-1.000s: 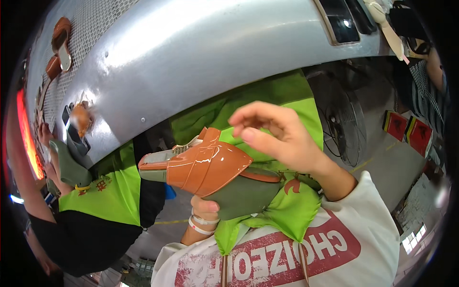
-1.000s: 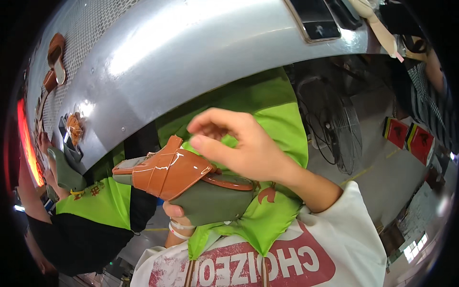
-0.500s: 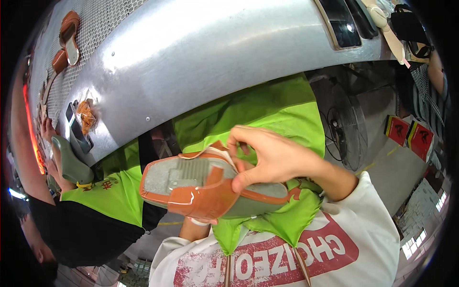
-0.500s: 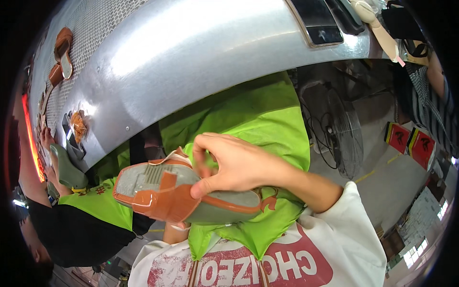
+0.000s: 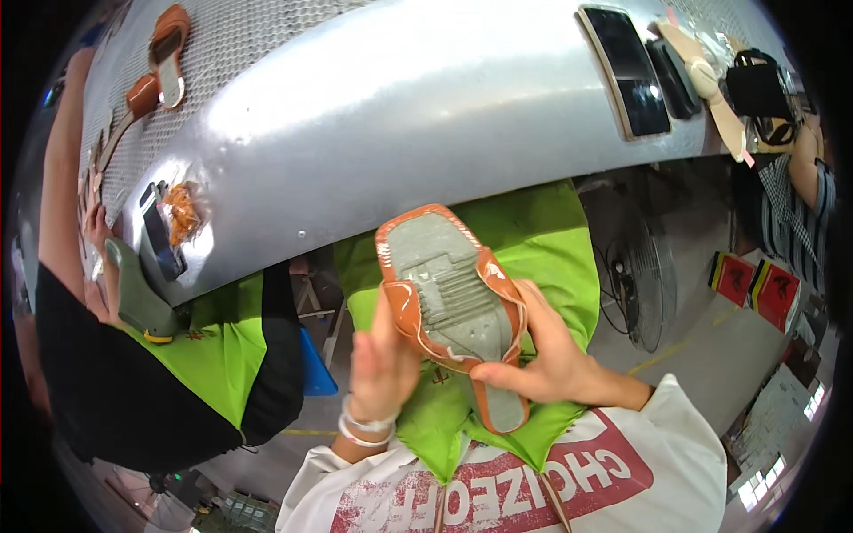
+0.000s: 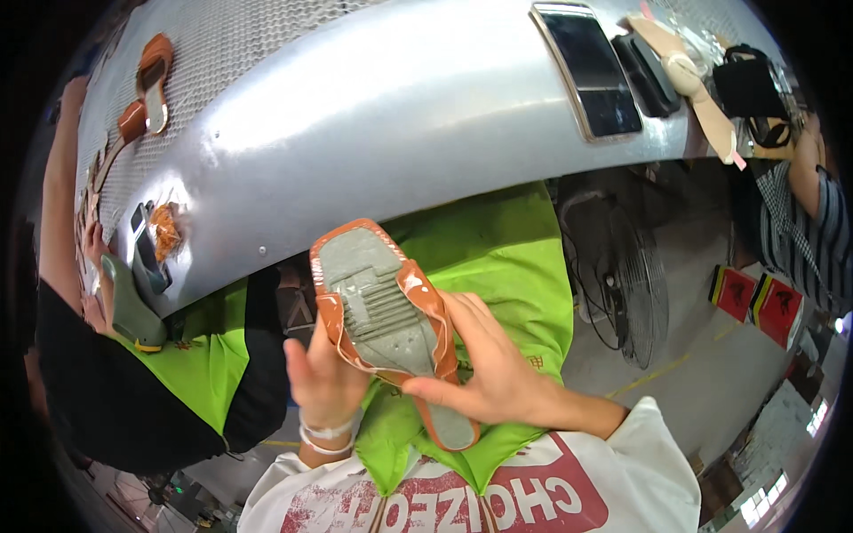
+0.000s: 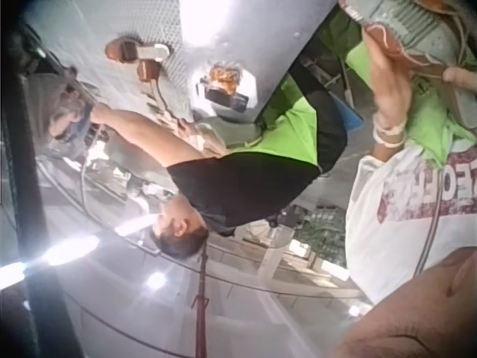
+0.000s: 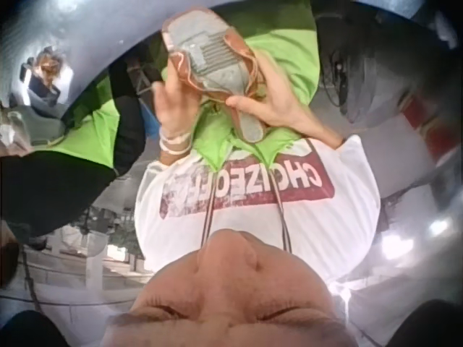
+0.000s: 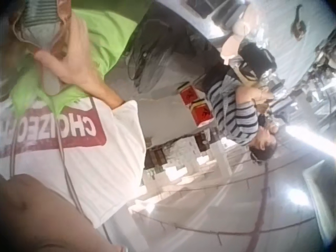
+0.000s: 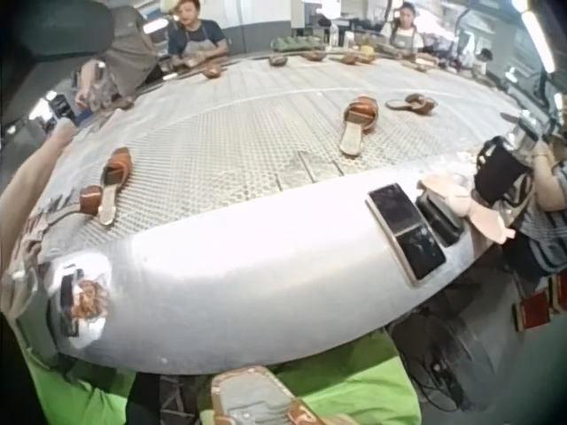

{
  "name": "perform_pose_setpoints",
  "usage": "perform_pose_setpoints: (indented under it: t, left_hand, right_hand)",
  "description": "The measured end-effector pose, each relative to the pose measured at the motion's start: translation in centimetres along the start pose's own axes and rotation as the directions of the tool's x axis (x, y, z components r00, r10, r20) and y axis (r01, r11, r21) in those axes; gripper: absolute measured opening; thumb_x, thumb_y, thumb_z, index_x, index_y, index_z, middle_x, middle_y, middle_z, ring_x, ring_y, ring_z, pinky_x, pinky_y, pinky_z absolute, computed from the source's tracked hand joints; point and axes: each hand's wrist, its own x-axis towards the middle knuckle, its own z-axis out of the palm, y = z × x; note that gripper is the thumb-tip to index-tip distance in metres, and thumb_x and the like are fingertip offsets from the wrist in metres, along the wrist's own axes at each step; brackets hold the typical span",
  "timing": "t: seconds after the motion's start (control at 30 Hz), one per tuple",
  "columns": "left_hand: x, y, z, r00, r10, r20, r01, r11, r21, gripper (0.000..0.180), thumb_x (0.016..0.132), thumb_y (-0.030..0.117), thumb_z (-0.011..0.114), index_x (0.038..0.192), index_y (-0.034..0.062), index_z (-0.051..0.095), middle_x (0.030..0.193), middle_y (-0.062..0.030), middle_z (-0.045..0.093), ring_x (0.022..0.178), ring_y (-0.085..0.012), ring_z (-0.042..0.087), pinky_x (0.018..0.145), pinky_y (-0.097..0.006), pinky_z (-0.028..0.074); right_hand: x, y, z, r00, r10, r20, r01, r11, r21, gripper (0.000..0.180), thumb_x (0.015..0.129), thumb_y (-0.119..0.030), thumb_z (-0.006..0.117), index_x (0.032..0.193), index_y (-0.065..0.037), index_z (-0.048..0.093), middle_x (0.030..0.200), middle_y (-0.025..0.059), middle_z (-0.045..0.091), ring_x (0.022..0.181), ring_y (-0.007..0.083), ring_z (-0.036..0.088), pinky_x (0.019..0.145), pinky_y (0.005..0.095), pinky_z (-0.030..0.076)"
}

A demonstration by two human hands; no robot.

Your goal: The person assembles brown leather sandals by fitting the upper straps onto green shoe lasts. They repeatedly pick up a sandal upper, stretch it over the last, and press the edges to secure the fit. The process is repeated for multiple units on a perforated metal workbench.

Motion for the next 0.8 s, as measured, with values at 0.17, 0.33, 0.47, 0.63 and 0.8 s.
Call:
perform_pose_setpoints:
  t: [0.17,0.33,0.47,0.63,0.8]
  left_hand:
    - [1.7,-1.4,2.4,0.983,0.060,-0.173,-0.069,0.997,-0.047,0.059,0.100,0.046,0.033,0.137,-0.0003,0.037,0.129,-0.0106,0.054,0.117,-0.0194,0.054,0.101,-0.036,0.042]
    - [2.4,-2.2,3.3,0.965,0.234,-0.118,-0.194,0.940,0.279,0.057,0.099,0.044,0.033,0.132,-0.0009,0.045,0.119,-0.0115,0.058,0.106,-0.0188,0.058,0.094,-0.035,0.045]
    - [2.1,-2.5,4.2,0.931,0.361,-0.045,-0.299,0.831,0.469,0.050,0.102,0.028,0.039,0.137,-0.0068,0.037,0.125,-0.0139,0.052,0.113,-0.0176,0.051,0.099,-0.033,0.040]
    - [2.2,-2.1,3.4,0.992,0.124,-0.029,-0.123,0.992,0.041,0.054,0.101,0.024,0.041,0.143,-0.0063,0.027,0.136,-0.0137,0.045,0.124,-0.0180,0.046,0.106,-0.034,0.036]
    - [2.0,-3.4,2.4,0.974,0.228,-0.015,-0.218,0.948,0.231,0.055,0.099,0.022,0.043,0.143,-0.0064,0.028,0.136,-0.0135,0.046,0.124,-0.0185,0.046,0.106,-0.033,0.036]
  right_hand:
    - [0.9,0.2,0.8,0.991,-0.022,-0.135,0.093,0.836,0.541,0.076,0.090,-0.043,0.064,0.141,0.002,0.030,0.140,0.0167,0.039,0.132,0.0290,0.036,0.109,0.0450,0.030]
    - [1.8,-1.6,1.4,0.973,0.228,-0.031,-0.136,0.679,0.722,0.058,0.102,-0.034,0.042,0.143,0.004,0.028,0.137,0.0139,0.044,0.125,0.0178,0.042,0.107,0.0337,0.032]
    - [0.9,-1.5,1.1,0.974,0.177,-0.141,-0.094,0.882,0.462,0.049,0.102,-0.020,0.040,0.142,0.006,0.031,0.133,0.0122,0.048,0.121,0.0165,0.045,0.105,0.0313,0.034]
    - [1.2,-1.6,1.4,0.933,0.349,-0.090,-0.176,0.659,0.731,0.052,0.100,-0.026,0.043,0.141,0.005,0.034,0.131,0.0126,0.051,0.119,0.0167,0.049,0.103,0.0326,0.038]
    - [1.2,-1.2,1.3,0.962,0.256,-0.095,-0.169,0.831,0.530,0.049,0.100,-0.016,0.041,0.143,0.004,0.031,0.134,0.0108,0.047,0.121,0.0148,0.045,0.105,0.0302,0.035]
